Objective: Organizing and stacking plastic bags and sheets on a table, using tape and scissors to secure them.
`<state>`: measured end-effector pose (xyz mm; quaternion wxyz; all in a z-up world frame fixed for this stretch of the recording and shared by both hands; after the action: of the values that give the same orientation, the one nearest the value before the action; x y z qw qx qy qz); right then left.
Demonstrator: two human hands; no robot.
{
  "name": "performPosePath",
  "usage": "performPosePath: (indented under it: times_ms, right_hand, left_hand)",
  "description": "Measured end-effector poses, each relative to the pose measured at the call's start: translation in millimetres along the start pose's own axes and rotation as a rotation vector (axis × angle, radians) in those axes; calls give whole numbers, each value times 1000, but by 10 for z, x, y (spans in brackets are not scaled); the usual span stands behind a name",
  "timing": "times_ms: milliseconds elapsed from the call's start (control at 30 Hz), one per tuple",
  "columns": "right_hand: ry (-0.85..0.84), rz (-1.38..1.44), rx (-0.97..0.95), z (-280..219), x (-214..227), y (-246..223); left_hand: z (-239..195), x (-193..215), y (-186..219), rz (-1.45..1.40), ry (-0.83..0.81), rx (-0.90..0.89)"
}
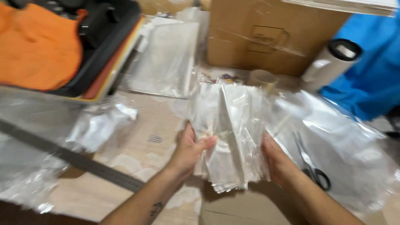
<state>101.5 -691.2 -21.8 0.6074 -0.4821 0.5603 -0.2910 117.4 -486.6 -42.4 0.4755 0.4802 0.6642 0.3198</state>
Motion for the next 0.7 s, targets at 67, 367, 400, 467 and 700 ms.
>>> performPosePath:
  times_ms: [67, 367, 400, 467, 700]
  right_hand:
    - [68, 114, 112, 20, 166, 6]
    - [340, -240, -24, 111, 624, 69]
    - [338, -236, -31, 81, 535, 17]
    - [456, -276, -63, 16, 407, -110]
    - [430, -623, 288, 32, 781, 172]
  left_hand:
    - [144, -270, -313, 12, -120, -63]
    - [268, -387, -360, 230, -189, 8]
    - [224, -393, -304, 232, -183, 14]
    - [147, -427, -191, 257, -223, 51]
    - [201, -260, -196, 506, -27, -25]
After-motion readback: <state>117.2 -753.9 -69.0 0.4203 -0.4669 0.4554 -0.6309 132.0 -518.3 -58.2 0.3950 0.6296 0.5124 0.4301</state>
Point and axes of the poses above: each hand's wrist, its own z-axis towards the middle knuckle, its own x-axis out of the back of the hand, y = z × x, the point moved 5 cm from there along z, towards the middle knuckle, and after that the axes turned 8 degrees about x, right-handed, at the moved point
